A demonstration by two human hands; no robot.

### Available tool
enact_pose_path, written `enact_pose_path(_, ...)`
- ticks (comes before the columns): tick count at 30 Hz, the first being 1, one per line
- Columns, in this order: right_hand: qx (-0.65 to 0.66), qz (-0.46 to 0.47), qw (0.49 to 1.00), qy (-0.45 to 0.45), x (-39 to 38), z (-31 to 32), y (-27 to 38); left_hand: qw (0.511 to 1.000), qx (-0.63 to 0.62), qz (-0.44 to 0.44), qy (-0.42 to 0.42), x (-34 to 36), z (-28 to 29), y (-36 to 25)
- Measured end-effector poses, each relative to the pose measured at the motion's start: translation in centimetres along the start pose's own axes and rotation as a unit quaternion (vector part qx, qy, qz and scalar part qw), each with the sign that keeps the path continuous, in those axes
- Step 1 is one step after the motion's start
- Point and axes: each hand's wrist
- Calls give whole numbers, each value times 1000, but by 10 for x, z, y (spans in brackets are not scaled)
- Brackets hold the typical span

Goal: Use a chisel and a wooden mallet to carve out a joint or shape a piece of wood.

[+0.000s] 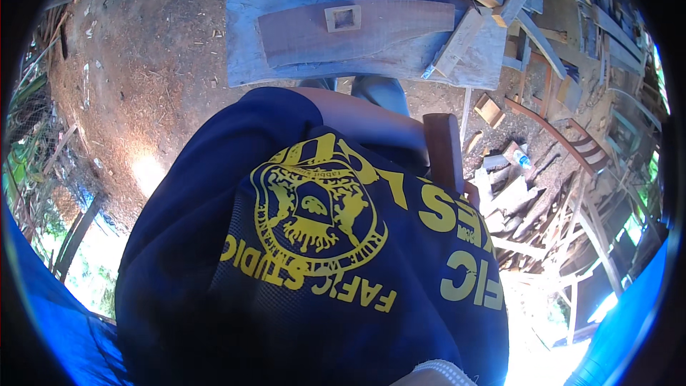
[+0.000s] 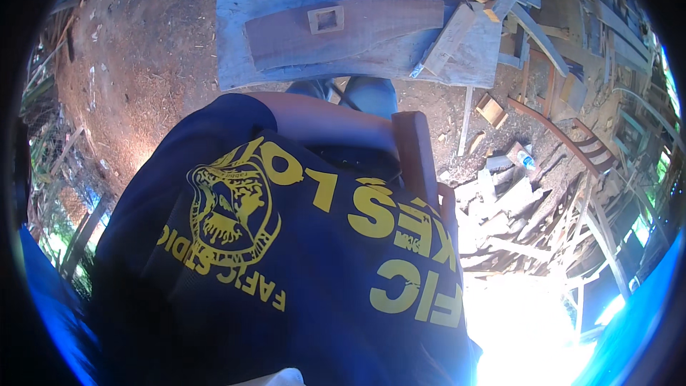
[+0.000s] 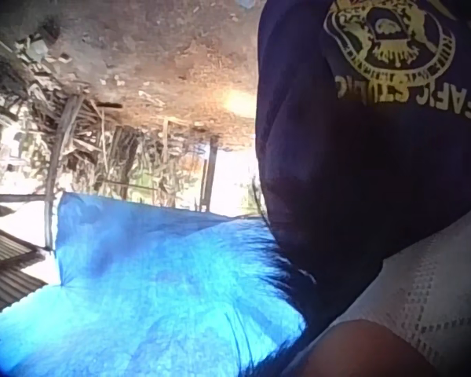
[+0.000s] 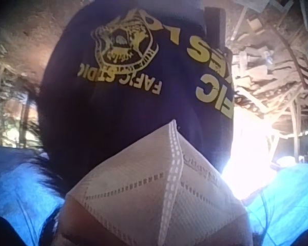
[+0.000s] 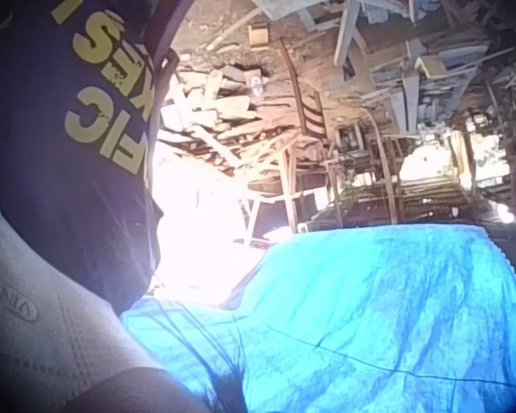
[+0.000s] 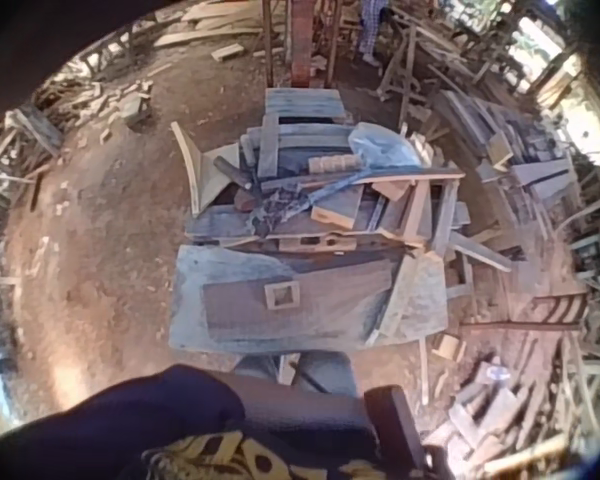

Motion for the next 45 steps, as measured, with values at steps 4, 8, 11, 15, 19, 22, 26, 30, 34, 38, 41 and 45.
enact_pose_path(4,20,-93,995,-12,-18,7,-23,994,-23,-62,-86,11,-16,6)
enact_pose_path(8,25,-120,992,-25,-32,14,-26,991,-37,-67,-106,17,-24,14)
enact_pose_path(11,29,-128,991,-34,-35,14,-26,989,-133,-17,-55,24,-22,19)
enact_pose_path(15,31,-136,989,-44,-37,14,-29,997,25,74,8,34,-7,42)
enact_pose_path(19,41,-158,985,-61,-34,8,-35,990,90,108,32,16,17,75)
enact_pose_path(22,47,-183,979,-73,-26,-2,-39,992,27,119,19,-27,40,93)
enact_pose_path(26,68,-234,966,-88,-12,-14,-47,960,-148,188,-145,-141,53,116)
enact_pose_path(30,89,-292,947,-103,-5,-25,-61,858,-218,389,-254,-283,8,126)
enact_pose_path(34,106,-341,927,-116,-2,-39,-79,608,-562,512,-229,-372,-95,103)
enact_pose_path(38,119,-378,908,-133,2,-52,-96,480,-664,513,-256,-400,-185,40)
enact_pose_path(41,126,-400,896,-145,3,-59,-105,478,-622,564,-258,-390,-210,9)
enact_pose_path(45,134,-421,884,-156,1,-64,-115,513,-547,593,-293,-353,-213,11)
Point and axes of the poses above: each hand's wrist, its own x-axis towards the middle knuckle, its own z-axis out of the back of the hand, y = z × x, and after that the axes turned 1 degree about -z, right-handed
